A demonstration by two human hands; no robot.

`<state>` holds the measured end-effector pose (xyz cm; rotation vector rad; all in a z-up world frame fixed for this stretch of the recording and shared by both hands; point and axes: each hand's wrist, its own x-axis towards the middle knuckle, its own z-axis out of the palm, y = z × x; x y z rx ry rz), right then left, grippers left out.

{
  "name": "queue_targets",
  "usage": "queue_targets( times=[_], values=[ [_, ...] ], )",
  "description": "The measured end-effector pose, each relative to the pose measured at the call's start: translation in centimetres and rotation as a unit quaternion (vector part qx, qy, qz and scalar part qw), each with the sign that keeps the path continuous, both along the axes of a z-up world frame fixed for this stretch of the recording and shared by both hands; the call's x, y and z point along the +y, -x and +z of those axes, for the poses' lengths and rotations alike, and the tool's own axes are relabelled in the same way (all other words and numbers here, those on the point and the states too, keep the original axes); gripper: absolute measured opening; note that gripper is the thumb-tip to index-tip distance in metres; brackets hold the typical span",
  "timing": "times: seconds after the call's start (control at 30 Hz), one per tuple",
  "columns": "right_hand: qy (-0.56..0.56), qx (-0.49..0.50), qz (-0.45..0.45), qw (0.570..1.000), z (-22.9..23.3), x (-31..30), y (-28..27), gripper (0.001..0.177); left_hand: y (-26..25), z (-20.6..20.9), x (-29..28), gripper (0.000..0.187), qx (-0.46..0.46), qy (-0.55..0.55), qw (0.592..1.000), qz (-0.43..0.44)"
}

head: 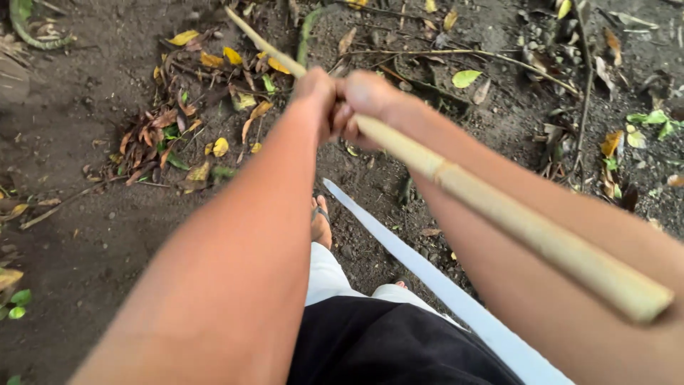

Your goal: Clearing leaves and debris from the ground using a bamboo rake.

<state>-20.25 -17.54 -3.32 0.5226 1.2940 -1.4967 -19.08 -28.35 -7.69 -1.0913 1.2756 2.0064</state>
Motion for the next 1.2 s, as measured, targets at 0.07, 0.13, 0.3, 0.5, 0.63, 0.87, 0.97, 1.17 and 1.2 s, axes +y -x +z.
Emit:
queue_targets(
  times=[0.07, 0.13, 0.3, 0.5, 0.63, 0.87, 0.97, 1.17, 1.2],
  values=[
    [0.022, -0.018, -0.002, 1.000, -0.1, 2.7, -3.3, 0.036, -3.2, -0.3, 2.9, 0.034, -0.005, 0.000, 1.000, -0.003],
    [-0.046, 0.017, -0.004, 0.999, 0.6, 5.8, -7.7, 0.042, -6.7, -1.0, 6.3, 0.032, -0.013, -0.002, 1.000, 0.015],
    [-0.026, -0.005, -0.024, 0.999, 0.7, 15.2, -17.6, 0.047, -16.5, -2.0, 15.9, 0.030, -0.002, 0.024, 0.999, 0.042],
    [-0.124, 0.093, 0.032, 0.987, 5.6, 22.6, -25.6, 0.022, -24.1, 1.3, 23.9, 0.026, 0.004, 0.043, 0.997, 0.070],
    [-0.004, 0.092, 0.011, 0.996, 3.9, 25.0, -26.5, 0.058, -26.1, 3.9, 25.2, 0.028, 0.049, 0.062, 0.991, 0.106],
    [-0.029, 0.197, 0.098, 0.975, 7.6, 17.4, -23.4, 0.055, -22.7, 4.2, 17.9, 0.035, 0.107, 0.061, 0.980, 0.159],
    [-0.064, 0.206, 0.139, 0.967, 6.9, 11.3, -20.1, 0.047, -19.8, 3.6, 11.6, 0.033, 0.125, 0.077, 0.972, 0.185],
    [-0.049, 0.138, 0.190, 0.971, 3.3, -4.1, -11.5, 0.044, -13.7, 1.3, -3.9, 0.036, 0.114, 0.033, 0.966, 0.229],
    [-0.012, 0.118, 0.194, 0.974, 2.5, -6.5, -10.2, 0.038, -13.3, 1.6, -6.2, 0.037, 0.127, 0.018, 0.966, 0.225]
  ],
)
